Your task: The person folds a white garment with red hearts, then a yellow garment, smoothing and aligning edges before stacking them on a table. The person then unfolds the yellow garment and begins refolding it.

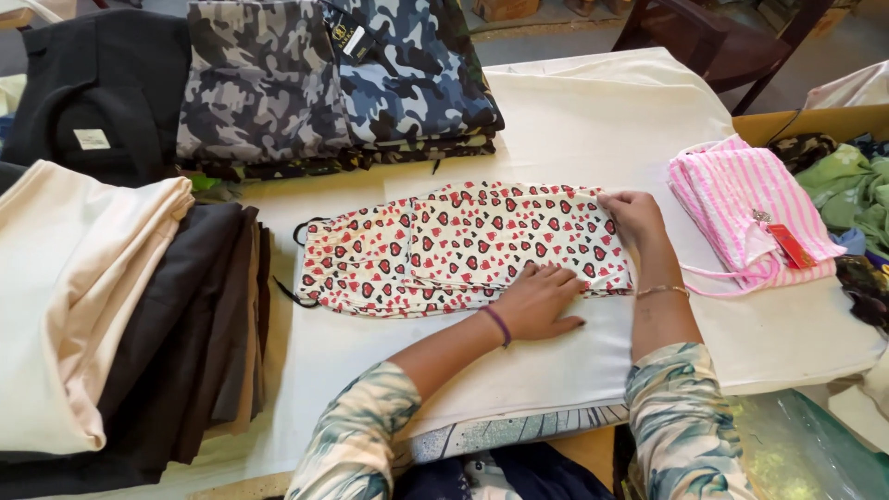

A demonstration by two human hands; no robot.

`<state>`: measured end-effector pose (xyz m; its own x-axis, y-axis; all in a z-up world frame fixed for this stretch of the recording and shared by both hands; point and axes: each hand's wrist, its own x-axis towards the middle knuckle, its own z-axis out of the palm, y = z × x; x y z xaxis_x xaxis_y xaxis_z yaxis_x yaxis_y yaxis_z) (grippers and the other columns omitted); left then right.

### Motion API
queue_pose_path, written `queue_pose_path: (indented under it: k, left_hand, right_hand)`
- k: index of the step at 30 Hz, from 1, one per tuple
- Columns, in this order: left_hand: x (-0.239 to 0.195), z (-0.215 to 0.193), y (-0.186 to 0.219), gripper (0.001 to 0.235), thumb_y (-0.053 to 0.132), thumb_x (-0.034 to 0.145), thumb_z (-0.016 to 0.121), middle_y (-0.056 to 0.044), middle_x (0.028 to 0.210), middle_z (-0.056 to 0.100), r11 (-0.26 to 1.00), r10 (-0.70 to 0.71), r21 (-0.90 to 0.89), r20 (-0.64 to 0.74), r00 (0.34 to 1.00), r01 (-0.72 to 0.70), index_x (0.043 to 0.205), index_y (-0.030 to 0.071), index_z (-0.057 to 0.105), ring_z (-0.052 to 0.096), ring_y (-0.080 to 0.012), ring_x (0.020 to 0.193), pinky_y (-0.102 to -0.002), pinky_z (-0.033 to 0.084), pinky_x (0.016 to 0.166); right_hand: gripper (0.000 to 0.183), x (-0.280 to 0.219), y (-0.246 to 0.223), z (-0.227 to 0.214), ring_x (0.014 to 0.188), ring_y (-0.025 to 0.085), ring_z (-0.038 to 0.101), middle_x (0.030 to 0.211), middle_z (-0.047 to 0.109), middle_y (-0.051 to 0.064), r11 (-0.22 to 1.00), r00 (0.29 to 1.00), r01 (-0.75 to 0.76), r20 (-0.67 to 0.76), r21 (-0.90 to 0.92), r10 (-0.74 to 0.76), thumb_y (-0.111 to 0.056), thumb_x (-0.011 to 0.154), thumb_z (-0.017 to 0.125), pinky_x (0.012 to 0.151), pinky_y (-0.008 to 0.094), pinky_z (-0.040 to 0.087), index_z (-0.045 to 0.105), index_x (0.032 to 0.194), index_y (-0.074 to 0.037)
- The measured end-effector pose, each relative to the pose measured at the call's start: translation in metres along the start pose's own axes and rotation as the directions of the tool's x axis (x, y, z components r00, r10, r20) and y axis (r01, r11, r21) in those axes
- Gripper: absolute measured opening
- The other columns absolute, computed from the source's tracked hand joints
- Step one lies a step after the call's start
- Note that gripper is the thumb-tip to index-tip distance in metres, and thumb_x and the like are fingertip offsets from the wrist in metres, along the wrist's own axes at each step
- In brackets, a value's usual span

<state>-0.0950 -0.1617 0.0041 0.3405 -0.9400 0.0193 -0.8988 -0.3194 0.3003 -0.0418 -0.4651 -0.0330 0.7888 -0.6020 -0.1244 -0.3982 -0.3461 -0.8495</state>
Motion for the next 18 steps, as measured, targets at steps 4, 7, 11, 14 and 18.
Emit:
queue_pose_path:
  k: [4,7,11,14,18]
  left_hand:
    - [0.055,0.039,0.004,0.076,0.059,0.093,0.056,-0.013,0.159,0.048,0.983,0.109,-0.119,-0.227,0.968,-0.139,0.152,0.01,0.048,0.043,-0.0284,0.15,-0.056,0.031,0.124]
    - [0.07,0.047,0.011,0.086,0.062,0.089,0.057,-0.016,0.16,0.041,0.987,0.12,-0.065,-0.321,0.94,-0.148,0.153,0.007,0.043,0.037,-0.0309,0.149,-0.06,0.026,0.118]
    - [0.061,0.053,0.022,0.087,0.067,0.087,0.056,-0.01,0.161,0.042,0.995,0.098,0.034,-0.219,0.971,-0.093,0.152,0.01,0.044,0.034,-0.029,0.152,-0.06,0.021,0.122]
    - [0.057,0.053,0.023,0.091,0.07,0.086,0.055,-0.011,0.162,0.041,0.992,0.126,0.024,-0.208,0.97,-0.124,0.152,0.008,0.044,0.033,-0.0286,0.153,-0.058,0.022,0.123]
    - [0.057,0.048,0.02,0.092,0.067,0.082,0.06,-0.014,0.156,0.045,0.986,0.164,0.014,-0.263,0.951,-0.166,0.148,0.004,0.046,0.036,-0.0295,0.147,-0.057,0.024,0.118]
  right_hand:
    - [0.033,0.006,0.006,0.007,0.075,0.011,0.065,0.088,0.075,0.004,0.986,0.997,0.044,0.05,0.159,-0.053,-0.029,0.093,0.075,0.067,0.027,0.054,0.076,0.103,0.002]
    - [0.033,-0.018,-0.018,0.011,0.079,0.013,0.065,0.093,0.075,0.006,0.986,0.991,0.082,-0.114,0.146,-0.066,-0.034,0.093,0.075,0.072,0.032,0.054,0.076,0.106,-0.003]
    - [0.028,-0.014,-0.009,0.013,0.096,0.032,0.067,0.097,0.076,0.011,0.857,0.94,0.145,-0.202,-0.495,-0.276,-0.04,0.089,0.078,0.091,0.051,0.044,0.08,0.095,-0.014]
    - [0.027,-0.001,0.002,0.019,0.096,0.028,0.07,0.097,0.076,0.009,0.929,0.956,0.162,-0.181,-0.333,-0.232,-0.041,0.092,0.075,0.095,0.047,0.046,0.075,0.103,-0.016]
    - [0.027,-0.018,-0.011,0.021,0.1,0.03,0.068,0.099,0.077,0.007,0.827,0.912,0.173,-0.231,-0.534,-0.34,-0.037,0.087,0.077,0.087,0.048,0.048,0.076,0.099,-0.013]
